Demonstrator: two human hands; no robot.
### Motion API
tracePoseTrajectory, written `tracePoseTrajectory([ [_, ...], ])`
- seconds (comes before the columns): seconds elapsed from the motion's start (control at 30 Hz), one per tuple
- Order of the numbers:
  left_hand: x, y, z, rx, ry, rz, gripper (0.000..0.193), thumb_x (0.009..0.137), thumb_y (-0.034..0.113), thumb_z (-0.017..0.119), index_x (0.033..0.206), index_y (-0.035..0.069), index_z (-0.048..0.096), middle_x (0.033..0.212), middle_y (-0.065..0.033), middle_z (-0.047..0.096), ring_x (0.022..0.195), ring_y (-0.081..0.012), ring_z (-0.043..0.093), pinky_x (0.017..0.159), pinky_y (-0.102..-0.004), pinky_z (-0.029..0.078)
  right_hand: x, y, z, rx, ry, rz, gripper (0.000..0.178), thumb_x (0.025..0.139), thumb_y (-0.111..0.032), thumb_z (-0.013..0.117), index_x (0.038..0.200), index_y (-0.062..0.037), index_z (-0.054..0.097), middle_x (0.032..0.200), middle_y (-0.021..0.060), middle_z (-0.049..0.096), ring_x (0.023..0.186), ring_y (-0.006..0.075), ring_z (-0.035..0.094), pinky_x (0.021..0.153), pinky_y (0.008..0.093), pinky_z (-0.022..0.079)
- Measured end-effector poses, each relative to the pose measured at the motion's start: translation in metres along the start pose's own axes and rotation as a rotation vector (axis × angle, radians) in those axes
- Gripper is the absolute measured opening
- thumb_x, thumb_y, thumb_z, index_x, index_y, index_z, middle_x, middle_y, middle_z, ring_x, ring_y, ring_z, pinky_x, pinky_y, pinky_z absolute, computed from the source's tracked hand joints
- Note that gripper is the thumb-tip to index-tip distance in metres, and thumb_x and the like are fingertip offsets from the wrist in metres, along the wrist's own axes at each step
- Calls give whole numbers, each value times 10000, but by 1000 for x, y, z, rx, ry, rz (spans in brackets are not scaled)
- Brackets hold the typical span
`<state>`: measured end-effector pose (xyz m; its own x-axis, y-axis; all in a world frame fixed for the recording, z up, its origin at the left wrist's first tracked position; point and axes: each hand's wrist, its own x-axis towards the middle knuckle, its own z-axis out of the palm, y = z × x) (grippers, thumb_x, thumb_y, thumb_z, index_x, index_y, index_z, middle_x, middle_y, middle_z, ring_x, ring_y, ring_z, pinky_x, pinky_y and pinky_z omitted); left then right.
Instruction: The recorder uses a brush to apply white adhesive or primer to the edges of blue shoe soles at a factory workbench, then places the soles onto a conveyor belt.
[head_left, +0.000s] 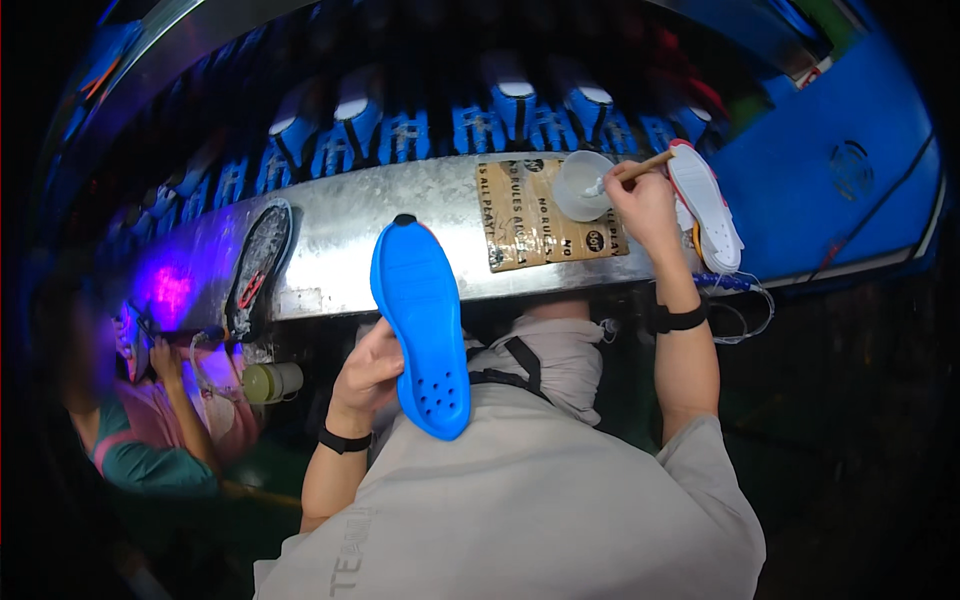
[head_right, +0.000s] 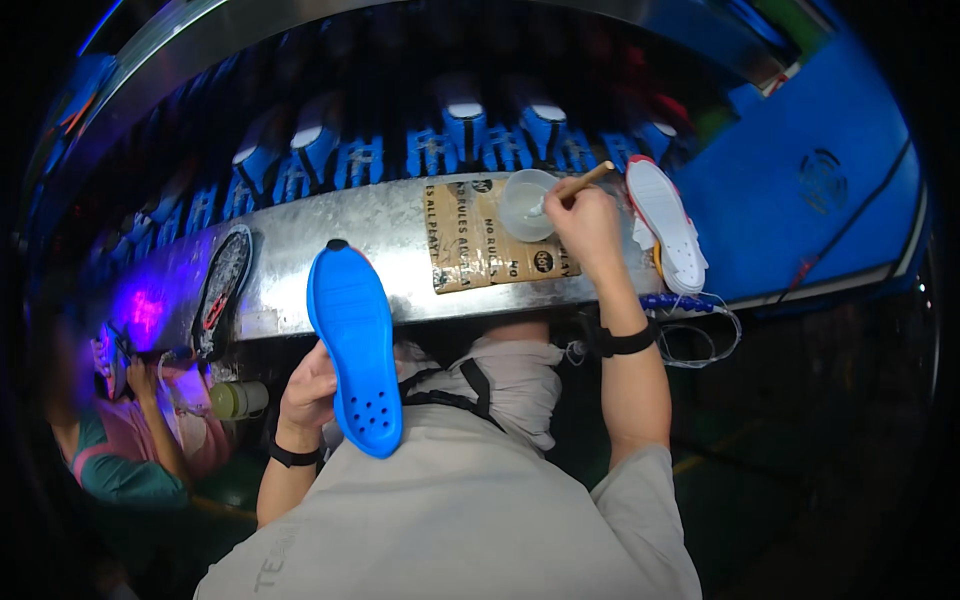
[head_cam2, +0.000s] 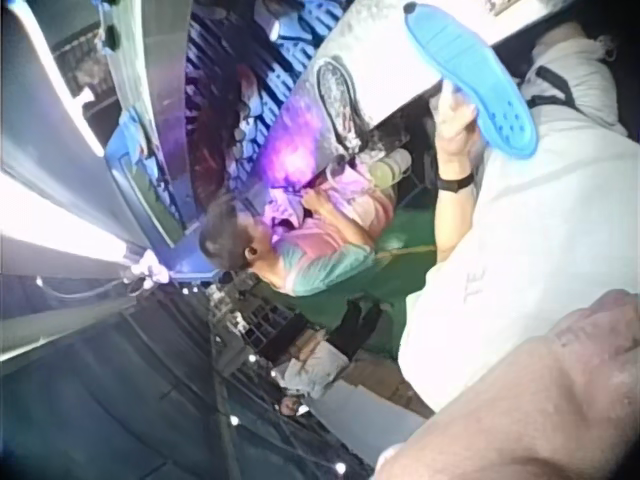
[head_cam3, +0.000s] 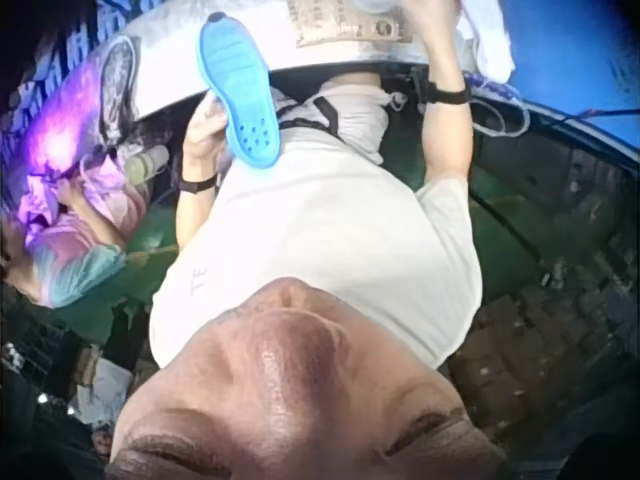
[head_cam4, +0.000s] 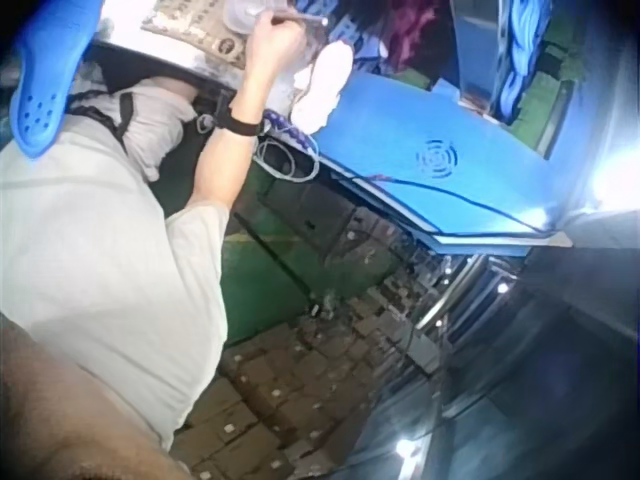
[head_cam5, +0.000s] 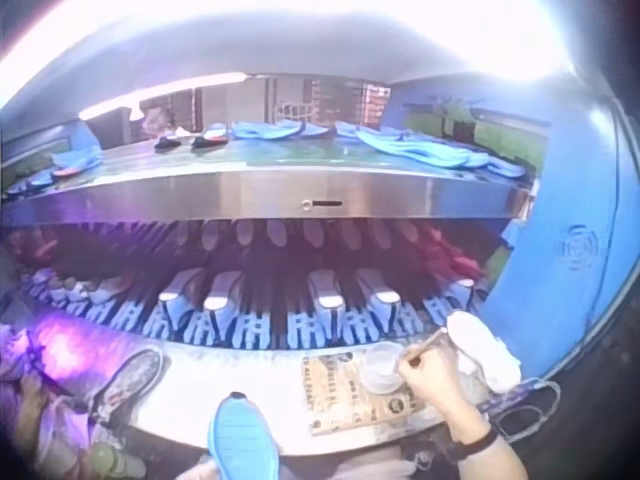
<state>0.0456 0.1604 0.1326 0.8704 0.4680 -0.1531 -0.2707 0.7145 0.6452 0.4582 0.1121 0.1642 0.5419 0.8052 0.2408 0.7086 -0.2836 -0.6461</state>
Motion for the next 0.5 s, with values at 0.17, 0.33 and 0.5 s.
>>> tracePoseTrajectory([
  [0.17, 2, 8, -5, 5, 94, 150, 790, 861, 140, 729, 1519, -19, 321, 1401, -188, 540, 1267, -299, 578, 1080, -440, 469, -3, 7, -7, 44, 89, 12, 206, 878, -223, 699, 905, -22, 731, 734, 139, 696, 672, 232, 677, 656, 348, 513],
  [0.33, 4, 15, 4, -46, 103, 222, 778, 866, 100, 701, 1533, 3, 314, 1404, -162, 537, 1263, -280, 579, 1076, -421, 470, -9, -16, -6, -66, 66, -44, 177, 893, -172, 695, 907, 4, 717, 726, 88, 691, 643, 160, 626, 616, 318, 482],
  [0.5, 8, 14, 5, -24, 101, 166, 795, 856, 129, 707, 1534, -3, 314, 1398, -161, 545, 1263, -276, 579, 1083, -418, 463, -48, -81, 8, 466, -5, -39, 102, 917, -68, 677, 987, -9, 724, 820, 6, 684, 701, 69, 568, 645, 243, 457],
])
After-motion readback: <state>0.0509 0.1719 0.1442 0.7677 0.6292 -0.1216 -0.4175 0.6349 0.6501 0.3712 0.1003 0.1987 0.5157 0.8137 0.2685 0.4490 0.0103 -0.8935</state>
